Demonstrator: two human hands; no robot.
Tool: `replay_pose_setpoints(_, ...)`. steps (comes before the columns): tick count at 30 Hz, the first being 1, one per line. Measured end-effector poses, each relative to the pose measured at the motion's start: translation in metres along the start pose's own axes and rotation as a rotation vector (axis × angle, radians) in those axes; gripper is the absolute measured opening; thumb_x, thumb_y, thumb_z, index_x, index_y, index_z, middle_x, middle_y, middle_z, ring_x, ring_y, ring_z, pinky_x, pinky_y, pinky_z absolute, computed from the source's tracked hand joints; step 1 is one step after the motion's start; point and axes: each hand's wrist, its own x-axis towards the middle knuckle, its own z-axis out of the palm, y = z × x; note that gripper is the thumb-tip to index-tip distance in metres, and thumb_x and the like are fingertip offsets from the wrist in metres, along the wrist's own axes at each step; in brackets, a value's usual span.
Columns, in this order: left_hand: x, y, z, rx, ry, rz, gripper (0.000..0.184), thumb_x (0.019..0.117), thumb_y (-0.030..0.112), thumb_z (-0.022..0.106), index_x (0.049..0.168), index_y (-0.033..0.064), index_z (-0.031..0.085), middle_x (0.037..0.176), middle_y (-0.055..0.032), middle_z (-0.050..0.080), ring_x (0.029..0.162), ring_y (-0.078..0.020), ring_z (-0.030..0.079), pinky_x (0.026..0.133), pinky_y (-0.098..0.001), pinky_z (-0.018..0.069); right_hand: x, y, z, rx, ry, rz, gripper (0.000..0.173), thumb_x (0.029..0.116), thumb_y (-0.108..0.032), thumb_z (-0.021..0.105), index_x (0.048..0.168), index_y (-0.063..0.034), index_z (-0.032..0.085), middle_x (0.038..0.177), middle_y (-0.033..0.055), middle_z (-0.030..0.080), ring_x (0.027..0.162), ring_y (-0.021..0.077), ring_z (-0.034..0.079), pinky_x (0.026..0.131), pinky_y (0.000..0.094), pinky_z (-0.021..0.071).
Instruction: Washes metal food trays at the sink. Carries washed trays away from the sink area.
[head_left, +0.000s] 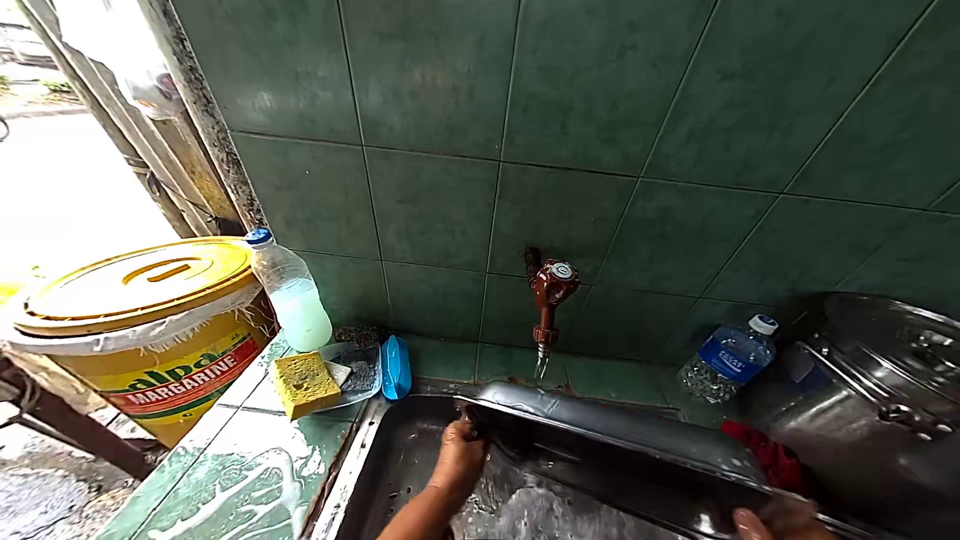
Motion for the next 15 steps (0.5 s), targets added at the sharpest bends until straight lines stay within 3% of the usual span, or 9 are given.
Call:
replay_pose_setpoints(2,-0.003,0.014,-0.045,0.222,-0.014,0.052,0.011,0.092,0.006,0.067,0.1,0.0014,0.073,0.092,-0.0045,0.075,0.088,-0.0098,0.071,0.088,-0.0335,0.059,-0.01,0.031,0.032,0.131,-0.007,0.149,0.018,0.093,0.0,0.066,0.107,0.0112,0.061,0.096,0.0036,0.068,0.093,0.0036,0.066,0.089,0.0277,0.0579)
replay_pose_setpoints(4,-0.012,0.037,-0.085,0.473,-0.04,0.111,0.013,0.0947,0.015,0.066,0.099,0.007,0.076,0.091,-0.0026,0.075,0.089,-0.0113,0.071,0.088,-0.0387,0.0579,-0.025,0.051,0.068,0.23,0.004,0.316,0.014,0.0925,-0.002,0.067,0.104,0.004,0.061,0.09,-0.0027,0.069,0.084,0.001,0.067,0.081,0.0256,0.0597)
replay_pose_setpoints(9,-0.056,0.102,-0.148,0.818,-0.047,0.175,0.018,0.0965,0.015,0.063,0.106,0.008,0.077,0.093,-0.0086,0.077,0.088,-0.0237,0.074,0.084,-0.0544,0.0575,-0.042,0.054,0.15,0.451,-0.136,0.654,0.024,0.099,-0.003,0.058,0.121,0.0069,0.056,0.095,0.0099,0.07,0.082,0.0154,0.072,0.075,0.0378,0.0643)
replay_pose_setpoints(12,-0.084,0.132,-0.164,0.936,-0.045,0.286,0.028,0.0971,0.013,0.062,0.12,0.0033,0.075,0.111,-0.0137,0.076,0.099,-0.0292,0.075,0.088,-0.056,0.0583,-0.038,0.049,0.188,0.515,-0.232,0.75,0.024,0.1011,-0.004,0.057,0.122,0.0072,0.055,0.094,0.0144,0.07,0.079,0.0199,0.073,0.072,0.0403,0.0643)
replay_pose_setpoints(15,-0.108,0.152,-0.171,1.009,-0.015,0.357,0.029,0.0984,0.017,0.062,0.12,0.0011,0.074,0.119,-0.0171,0.074,0.1,-0.0321,0.075,0.085,-0.0549,0.0601,-0.039,0.044,0.211,0.539,-0.333,0.802,0.022,0.1016,-0.004,0.056,0.121,0.0057,0.055,0.09,0.0133,0.069,0.073,0.0196,0.071,0.067,0.0392,0.0628)
